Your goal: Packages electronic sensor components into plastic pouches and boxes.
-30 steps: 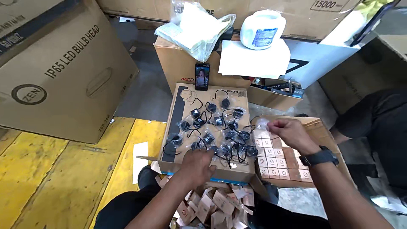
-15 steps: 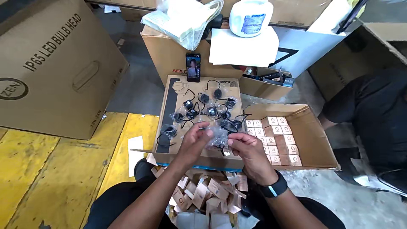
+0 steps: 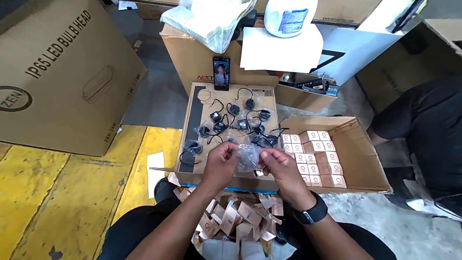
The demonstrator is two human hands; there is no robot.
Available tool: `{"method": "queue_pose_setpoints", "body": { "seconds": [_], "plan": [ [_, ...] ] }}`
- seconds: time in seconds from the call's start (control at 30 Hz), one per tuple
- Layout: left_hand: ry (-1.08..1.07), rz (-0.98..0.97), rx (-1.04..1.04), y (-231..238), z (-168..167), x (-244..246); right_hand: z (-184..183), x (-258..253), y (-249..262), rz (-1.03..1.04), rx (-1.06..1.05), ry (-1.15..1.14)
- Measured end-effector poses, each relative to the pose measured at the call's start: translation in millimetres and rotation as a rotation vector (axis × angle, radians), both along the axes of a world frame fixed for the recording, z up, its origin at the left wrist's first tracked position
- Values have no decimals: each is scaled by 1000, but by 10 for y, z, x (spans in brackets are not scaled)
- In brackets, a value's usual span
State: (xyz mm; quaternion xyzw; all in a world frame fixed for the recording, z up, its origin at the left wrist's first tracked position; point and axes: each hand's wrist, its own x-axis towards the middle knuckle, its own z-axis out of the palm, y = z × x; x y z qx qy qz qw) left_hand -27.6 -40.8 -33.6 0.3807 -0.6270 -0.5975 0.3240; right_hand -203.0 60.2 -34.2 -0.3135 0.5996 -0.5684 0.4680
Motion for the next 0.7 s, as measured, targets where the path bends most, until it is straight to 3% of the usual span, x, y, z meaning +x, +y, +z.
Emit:
{"method": "queue_pose_setpoints", "body": {
  "seconds": [0.2,0.3,0.4,0.7],
  "plan": [
    [-193,111,-135,-26,-18,31,11,-49,79,365,273,390],
    [-427,103,-343,9,-49,45,15,1,94,303,220,429],
    [-543,51,-508,72,-64,32,12,80,81,206,98,311],
    [-519,48,-671,45,-63,-15,-16,93,26,173,218,359]
  ]
}}
